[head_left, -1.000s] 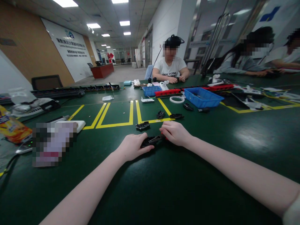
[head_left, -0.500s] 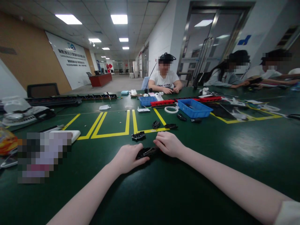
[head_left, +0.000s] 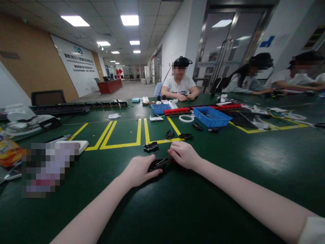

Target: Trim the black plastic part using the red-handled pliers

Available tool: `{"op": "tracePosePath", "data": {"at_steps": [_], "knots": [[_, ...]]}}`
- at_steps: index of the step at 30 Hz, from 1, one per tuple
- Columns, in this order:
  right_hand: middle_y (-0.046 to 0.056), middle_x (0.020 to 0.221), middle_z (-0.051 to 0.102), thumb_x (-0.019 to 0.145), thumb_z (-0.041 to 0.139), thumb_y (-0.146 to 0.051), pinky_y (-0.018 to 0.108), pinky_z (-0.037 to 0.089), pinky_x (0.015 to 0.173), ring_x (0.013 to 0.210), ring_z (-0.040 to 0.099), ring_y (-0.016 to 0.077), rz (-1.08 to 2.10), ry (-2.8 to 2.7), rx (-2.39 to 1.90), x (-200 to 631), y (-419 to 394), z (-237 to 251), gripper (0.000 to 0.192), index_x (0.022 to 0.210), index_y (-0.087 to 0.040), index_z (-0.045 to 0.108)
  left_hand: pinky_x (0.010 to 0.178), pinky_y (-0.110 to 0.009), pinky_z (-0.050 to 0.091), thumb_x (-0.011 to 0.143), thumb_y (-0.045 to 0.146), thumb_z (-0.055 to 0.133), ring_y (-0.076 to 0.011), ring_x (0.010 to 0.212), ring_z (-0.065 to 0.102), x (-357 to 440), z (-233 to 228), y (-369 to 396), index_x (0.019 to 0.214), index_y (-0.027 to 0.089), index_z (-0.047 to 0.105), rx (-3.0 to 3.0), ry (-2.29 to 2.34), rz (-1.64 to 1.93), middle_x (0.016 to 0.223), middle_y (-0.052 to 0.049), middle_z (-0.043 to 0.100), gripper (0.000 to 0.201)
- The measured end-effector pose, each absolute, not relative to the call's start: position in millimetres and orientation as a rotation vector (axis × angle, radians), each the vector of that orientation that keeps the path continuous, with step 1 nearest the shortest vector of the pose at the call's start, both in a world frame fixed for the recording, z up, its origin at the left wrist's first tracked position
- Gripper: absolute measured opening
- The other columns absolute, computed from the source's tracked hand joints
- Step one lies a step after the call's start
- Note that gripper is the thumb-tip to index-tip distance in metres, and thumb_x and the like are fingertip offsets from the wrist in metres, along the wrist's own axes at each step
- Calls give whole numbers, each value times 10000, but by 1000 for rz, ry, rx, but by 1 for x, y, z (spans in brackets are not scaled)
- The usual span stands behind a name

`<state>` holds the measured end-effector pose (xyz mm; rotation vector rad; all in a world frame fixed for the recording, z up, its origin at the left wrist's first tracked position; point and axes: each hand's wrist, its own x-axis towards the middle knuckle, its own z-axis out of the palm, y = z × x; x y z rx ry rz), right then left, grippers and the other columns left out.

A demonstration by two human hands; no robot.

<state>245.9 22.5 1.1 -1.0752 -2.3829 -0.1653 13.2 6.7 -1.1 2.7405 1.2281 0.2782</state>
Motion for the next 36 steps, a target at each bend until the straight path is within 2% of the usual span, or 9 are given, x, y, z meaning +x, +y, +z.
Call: {"op": "tracePosePath", "data": {"at_steps": [23,36], "knots": [[34,689,532,958,348,-326,278,355,630,655,479,139,-150,-2398,-1071,247,24,0,380,642,-185,505,556,-263,342,883,569,434,-204,670,601,13,-2,6,860,221,499,2744,1230,302,792,-13,647,355],[48,736,559,966,325,-328,285,372,666,702,506,150,-132,-2356,-1076,247,24,1,372,702,-181,542,564,-269,370,863,567,470,-204,683,617,13,1,6,868,213,525,2733,1231,248,807,-23,658,359]]}}
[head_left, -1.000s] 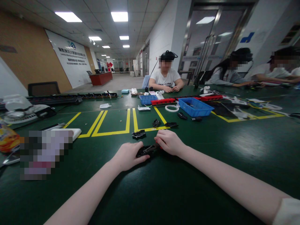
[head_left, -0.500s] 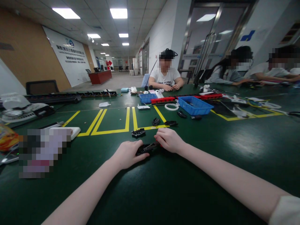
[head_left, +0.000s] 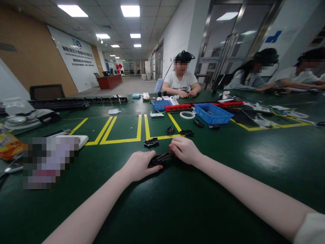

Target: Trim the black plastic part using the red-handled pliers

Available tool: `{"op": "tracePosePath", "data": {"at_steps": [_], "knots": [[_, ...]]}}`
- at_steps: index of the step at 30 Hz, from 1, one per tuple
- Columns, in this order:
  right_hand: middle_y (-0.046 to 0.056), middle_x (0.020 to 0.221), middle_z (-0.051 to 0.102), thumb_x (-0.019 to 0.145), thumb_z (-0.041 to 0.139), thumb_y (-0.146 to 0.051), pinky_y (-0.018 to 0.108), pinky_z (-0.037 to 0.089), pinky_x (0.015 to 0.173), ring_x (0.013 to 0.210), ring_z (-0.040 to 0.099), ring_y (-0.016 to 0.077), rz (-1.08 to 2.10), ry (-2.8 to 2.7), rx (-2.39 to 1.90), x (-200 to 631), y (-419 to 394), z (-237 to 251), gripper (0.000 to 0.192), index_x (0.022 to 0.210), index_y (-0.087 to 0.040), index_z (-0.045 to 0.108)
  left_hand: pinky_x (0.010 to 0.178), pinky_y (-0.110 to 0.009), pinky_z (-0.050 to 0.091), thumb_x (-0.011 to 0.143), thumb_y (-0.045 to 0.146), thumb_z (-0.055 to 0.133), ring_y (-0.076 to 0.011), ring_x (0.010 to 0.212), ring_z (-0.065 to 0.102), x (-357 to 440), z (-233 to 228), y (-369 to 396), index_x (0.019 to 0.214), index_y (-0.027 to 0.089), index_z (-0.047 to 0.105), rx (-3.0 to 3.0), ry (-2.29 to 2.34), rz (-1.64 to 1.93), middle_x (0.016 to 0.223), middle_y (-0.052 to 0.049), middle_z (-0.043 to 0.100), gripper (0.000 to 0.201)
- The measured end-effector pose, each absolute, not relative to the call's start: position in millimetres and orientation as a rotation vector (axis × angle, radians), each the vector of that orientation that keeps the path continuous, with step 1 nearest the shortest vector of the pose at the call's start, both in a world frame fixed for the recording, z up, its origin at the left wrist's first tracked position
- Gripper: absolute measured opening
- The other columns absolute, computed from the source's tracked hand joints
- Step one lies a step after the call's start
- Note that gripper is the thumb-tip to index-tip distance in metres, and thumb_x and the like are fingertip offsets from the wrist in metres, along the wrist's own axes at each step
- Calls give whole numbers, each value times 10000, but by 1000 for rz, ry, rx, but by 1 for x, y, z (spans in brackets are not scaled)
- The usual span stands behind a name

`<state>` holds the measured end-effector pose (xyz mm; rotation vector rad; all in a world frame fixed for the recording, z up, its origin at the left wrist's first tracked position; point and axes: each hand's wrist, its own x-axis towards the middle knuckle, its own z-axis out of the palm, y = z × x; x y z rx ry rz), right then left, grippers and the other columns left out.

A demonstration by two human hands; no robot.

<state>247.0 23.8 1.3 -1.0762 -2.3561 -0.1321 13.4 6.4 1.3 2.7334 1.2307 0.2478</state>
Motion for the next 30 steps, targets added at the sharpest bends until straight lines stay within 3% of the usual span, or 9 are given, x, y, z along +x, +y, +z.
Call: {"op": "tracePosePath", "data": {"at_steps": [30], "knots": [[42,706,556,966,325,-346,281,357,637,673,500,144,-121,-2387,-1059,245,25,-1,398,677,-181,543,574,-265,390,879,589,434,-205,685,616,13,2,6,877,205,525,2756,1251,231,797,-34,648,395]]}}
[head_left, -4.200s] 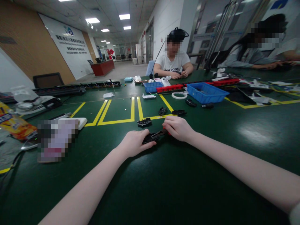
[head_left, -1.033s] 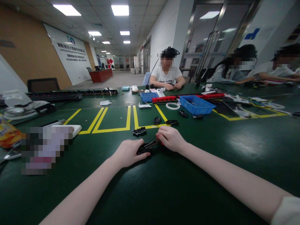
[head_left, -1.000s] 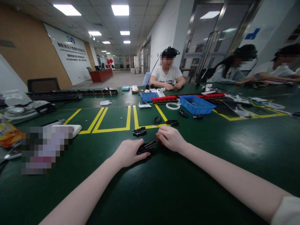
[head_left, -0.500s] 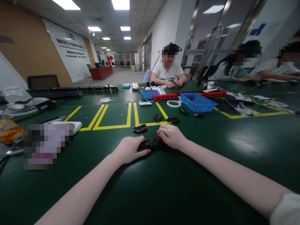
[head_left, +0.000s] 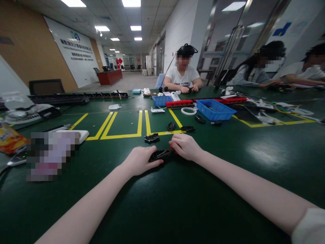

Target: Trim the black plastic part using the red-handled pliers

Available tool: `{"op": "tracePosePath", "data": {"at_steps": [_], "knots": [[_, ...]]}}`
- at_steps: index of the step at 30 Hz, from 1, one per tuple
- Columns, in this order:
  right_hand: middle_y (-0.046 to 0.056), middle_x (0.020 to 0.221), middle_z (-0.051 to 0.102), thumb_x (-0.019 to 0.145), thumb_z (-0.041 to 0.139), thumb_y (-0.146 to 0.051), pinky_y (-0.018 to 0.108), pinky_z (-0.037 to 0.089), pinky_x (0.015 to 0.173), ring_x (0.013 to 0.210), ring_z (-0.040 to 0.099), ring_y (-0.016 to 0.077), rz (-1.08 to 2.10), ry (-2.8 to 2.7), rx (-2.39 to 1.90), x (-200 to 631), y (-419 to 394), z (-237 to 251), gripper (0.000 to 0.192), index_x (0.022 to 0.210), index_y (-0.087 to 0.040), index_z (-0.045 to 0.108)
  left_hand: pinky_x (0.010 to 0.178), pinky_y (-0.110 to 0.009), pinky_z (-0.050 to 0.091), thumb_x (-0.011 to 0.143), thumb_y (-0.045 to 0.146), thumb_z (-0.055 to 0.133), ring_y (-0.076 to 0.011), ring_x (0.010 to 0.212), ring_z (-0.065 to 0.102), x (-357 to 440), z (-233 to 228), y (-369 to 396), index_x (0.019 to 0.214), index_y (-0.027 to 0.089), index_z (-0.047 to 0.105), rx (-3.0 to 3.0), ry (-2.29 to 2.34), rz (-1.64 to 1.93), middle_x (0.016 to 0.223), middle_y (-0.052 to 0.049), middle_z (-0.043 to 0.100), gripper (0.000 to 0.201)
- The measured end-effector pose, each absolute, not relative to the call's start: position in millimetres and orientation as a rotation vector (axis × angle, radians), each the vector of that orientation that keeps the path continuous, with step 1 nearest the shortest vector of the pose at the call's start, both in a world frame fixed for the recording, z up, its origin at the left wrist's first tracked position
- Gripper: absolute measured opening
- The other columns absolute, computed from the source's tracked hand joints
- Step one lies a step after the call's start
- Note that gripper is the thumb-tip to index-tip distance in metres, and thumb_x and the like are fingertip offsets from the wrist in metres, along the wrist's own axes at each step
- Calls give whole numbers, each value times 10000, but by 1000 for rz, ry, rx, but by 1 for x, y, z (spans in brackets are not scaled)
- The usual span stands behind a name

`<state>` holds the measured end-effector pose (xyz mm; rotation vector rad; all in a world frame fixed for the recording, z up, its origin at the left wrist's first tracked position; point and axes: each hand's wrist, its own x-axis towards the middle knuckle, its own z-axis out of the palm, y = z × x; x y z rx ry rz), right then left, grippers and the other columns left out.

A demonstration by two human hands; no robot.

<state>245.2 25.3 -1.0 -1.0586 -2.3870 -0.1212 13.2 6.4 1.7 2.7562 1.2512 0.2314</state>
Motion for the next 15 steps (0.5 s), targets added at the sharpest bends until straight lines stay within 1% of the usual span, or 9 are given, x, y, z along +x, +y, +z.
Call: {"op": "tracePosePath", "data": {"at_steps": [10,15], "knots": [[44,708,556,963,320,-342,285,360,645,681,502,150,-113,-2386,-1063,247,26,-1,399,674,-184,546,599,-275,410,881,581,440,-214,714,627,13,2,6,889,210,529,2745,1261,225,822,-36,656,382],[49,731,567,970,305,-342,286,370,655,699,515,152,-123,-2351,-1078,249,28,-2,404,691,-187,552,584,-274,397,885,585,433,-214,711,626,12,2,6,879,211,519,2763,1244,241,831,-36,658,384]]}}
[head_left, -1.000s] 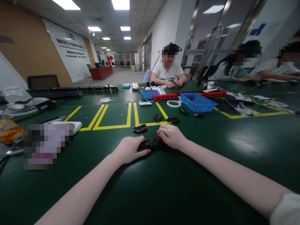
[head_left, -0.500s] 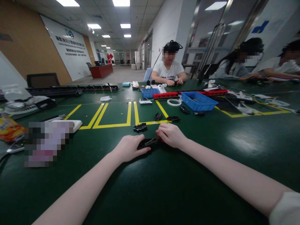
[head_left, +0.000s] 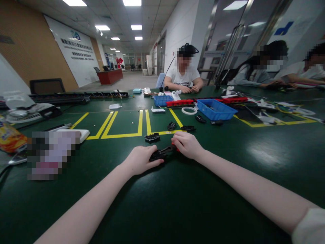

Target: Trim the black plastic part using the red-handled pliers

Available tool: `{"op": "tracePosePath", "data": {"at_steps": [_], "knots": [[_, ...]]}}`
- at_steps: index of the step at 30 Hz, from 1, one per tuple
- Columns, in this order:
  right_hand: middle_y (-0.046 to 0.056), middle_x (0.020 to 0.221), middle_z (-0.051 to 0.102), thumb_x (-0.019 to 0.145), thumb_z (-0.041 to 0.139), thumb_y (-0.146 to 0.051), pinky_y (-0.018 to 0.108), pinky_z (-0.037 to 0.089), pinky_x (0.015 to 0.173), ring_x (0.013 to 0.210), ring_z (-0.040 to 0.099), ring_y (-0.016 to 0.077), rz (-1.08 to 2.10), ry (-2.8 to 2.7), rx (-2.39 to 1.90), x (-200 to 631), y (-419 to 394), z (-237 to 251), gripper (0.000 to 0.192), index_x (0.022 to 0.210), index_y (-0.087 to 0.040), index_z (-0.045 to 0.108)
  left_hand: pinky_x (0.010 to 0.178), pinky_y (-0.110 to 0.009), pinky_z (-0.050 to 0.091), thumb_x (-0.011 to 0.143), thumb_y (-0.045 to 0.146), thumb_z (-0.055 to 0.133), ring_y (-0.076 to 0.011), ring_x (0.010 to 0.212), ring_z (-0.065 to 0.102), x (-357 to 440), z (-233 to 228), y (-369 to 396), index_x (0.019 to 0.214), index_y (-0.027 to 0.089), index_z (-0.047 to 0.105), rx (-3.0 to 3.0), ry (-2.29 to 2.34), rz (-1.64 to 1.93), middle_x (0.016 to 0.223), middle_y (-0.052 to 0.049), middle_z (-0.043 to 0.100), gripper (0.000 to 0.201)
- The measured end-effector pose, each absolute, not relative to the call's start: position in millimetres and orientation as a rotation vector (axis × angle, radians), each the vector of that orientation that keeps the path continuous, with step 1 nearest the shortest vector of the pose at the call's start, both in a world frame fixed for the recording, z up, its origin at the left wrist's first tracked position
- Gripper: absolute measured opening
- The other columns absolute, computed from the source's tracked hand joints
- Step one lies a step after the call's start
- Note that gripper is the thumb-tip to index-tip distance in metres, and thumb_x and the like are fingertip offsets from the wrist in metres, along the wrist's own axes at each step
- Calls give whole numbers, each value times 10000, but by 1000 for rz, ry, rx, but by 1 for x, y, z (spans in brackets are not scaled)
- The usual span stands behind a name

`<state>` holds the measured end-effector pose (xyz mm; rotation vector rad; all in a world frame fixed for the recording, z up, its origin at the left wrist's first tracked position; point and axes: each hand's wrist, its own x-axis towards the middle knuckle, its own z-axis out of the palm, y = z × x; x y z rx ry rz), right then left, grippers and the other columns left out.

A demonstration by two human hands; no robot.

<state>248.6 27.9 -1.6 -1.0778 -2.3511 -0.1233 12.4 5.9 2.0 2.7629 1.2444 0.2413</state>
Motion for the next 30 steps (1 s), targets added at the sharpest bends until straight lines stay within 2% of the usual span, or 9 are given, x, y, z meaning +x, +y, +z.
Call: {"op": "tracePosePath", "data": {"at_steps": [16,22,30], "knots": [[59,760,584,977,293,-329,286,384,676,732,529,152,-210,-2369,-1097,250,30,-1,412,706,-177,563,556,-268,367,883,595,431,-210,680,614,12,1,7,871,209,515,2763,1224,257,805,-26,651,395],[63,761,591,958,350,-337,302,369,659,718,512,161,-289,-2440,-1074,254,33,1,371,718,-175,582,538,-268,354,884,605,415,-209,666,613,11,2,8,870,208,517,2764,1227,253,777,-22,642,410],[62,753,603,949,370,-307,306,391,641,698,532,163,-279,-2438,-1007,256,38,2,335,722,-179,581,559,-259,350,912,622,353,-187,695,613,8,4,11,888,202,516,2809,1127,311,846,-17,655,451]]}}
